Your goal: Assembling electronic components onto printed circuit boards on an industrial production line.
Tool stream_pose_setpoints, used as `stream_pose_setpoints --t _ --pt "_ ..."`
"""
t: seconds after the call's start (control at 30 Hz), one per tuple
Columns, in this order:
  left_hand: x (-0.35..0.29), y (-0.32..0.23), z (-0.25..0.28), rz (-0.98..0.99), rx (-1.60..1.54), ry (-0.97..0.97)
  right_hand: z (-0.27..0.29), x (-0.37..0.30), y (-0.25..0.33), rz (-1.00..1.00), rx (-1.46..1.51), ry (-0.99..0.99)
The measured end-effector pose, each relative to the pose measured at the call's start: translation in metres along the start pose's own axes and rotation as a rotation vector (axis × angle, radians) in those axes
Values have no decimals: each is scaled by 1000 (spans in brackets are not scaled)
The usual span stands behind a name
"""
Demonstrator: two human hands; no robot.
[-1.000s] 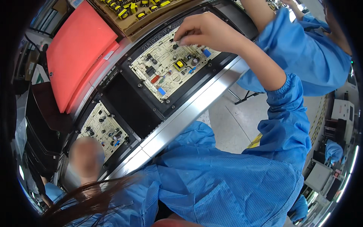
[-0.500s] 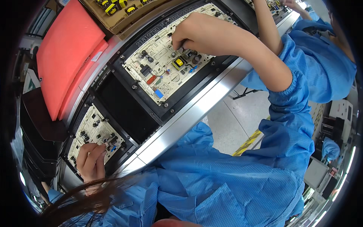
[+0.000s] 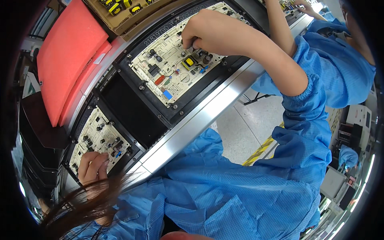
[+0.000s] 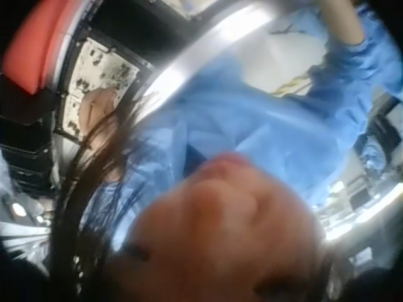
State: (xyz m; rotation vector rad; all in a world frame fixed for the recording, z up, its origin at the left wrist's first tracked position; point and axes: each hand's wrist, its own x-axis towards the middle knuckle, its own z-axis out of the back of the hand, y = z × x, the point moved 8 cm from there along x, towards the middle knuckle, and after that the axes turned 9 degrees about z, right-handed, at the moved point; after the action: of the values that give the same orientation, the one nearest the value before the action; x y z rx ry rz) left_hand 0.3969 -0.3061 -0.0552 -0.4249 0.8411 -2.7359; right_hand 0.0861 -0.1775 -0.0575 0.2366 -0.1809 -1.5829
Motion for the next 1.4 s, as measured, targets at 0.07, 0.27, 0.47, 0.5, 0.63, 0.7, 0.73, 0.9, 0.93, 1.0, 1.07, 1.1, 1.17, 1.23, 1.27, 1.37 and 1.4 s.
stream_pose_setpoints --t 0.07,0.27,0.47,0.5,0.63,0.7,0.73,0.9,0.93,1.0,1.07,1.1,1.17,1.23,1.27,1.37,1.4 --pt "-1 1 0 10 -13 -5 0 0 4 -12 -20 4" --pt "-4 1 2 -5 -27 -9 -5 7 2 -105 -73 85" --pt "-9 -5 2 -2 -20 -5 -4 5 9 -91 -197 90" --pt "-7 -9 1 -10 -3 12 -2 5 10 -90 -211 73" --pt "9 -29 -19 -218 28 58 -2 2 9 -40 -182 68" --pt "15 -45 -21 -276 22 71 1 2 8 -19 -68 34" --pt "14 -53 -24 -345 16 102 1 2 11 -9 -84 38" --pt "0 -66 -17 -462 -17 77 3 4 25 58 -117 89" --pt "-6 -67 -12 -464 -4 48 3 6 28 61 -108 115" --pt "-14 -62 -9 -450 11 63 1 4 22 39 -31 165" --pt "-25 -57 -2 -432 -12 34 -2 2 17 22 -9 170" --pt "-30 -54 1 -415 -12 41 -3 1 15 9 -4 191" --pt "-39 -52 5 -398 3 35 -5 1 9 -28 46 218" --pt "-50 -54 12 -392 14 12 -1 6 7 -30 98 231" --pt "-56 -55 14 -394 6 12 -5 2 3 -57 167 253" --pt "-71 -51 21 -382 23 -13 -7 -1 -8 -99 213 257" --pt "-76 -49 21 -364 42 -15 -9 -2 -10 -166 233 295"
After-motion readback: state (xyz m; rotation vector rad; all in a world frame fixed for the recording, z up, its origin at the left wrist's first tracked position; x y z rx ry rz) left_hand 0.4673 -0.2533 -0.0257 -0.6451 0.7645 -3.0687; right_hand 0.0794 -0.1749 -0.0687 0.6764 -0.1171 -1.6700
